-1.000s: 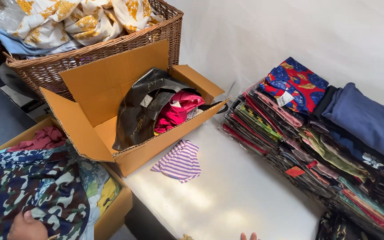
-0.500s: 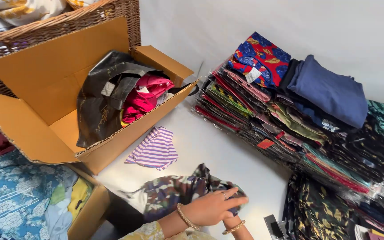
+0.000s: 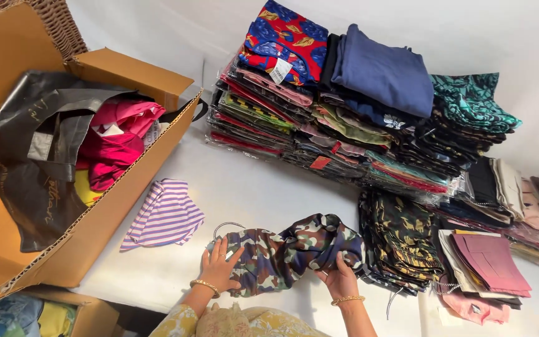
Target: The person folds a camouflage-patterned garment and a blue floral garment on a white table. They then unfold a light blue floral top, smooth it out, and fold it neatly. The person places the folded items into a cardboard box.
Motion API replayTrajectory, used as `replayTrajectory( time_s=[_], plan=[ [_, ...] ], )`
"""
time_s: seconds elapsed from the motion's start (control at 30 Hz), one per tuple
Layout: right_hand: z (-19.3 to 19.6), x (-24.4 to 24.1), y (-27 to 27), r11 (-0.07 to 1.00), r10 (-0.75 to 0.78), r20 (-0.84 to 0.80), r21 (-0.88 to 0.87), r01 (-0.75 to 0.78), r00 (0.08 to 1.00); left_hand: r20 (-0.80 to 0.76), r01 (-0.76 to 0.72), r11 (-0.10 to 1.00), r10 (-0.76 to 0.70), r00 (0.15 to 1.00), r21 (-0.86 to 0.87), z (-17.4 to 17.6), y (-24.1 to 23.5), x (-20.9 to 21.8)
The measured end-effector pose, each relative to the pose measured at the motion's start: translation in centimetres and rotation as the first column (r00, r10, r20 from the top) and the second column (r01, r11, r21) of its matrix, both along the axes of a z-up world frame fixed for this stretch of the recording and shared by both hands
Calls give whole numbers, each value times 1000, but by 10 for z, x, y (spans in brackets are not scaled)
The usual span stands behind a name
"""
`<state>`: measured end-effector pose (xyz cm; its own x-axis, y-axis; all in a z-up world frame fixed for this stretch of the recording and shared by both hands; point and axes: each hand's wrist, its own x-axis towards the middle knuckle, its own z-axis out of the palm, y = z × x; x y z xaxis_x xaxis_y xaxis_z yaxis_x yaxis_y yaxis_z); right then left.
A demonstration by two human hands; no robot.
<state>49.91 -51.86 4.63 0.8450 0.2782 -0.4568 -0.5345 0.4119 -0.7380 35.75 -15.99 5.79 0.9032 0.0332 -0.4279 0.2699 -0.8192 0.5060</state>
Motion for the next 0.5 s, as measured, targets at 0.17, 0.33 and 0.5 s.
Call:
replayTrajectory(
  time_s=[0.17,0.33,0.5],
  plan=[
    [44,6,8,992,-116,112,54,110,987,220,-69,995,51,974,73,-84,-2,33],
    [65,27,-76,826,-384,355,-280,489,852,377,-295,775,555,742,-559,-53,27,66],
    [36,13,-157,285,-361,683,-567,773,634,341,-399,625,738,583,-671,-13,83,69]
  ],
)
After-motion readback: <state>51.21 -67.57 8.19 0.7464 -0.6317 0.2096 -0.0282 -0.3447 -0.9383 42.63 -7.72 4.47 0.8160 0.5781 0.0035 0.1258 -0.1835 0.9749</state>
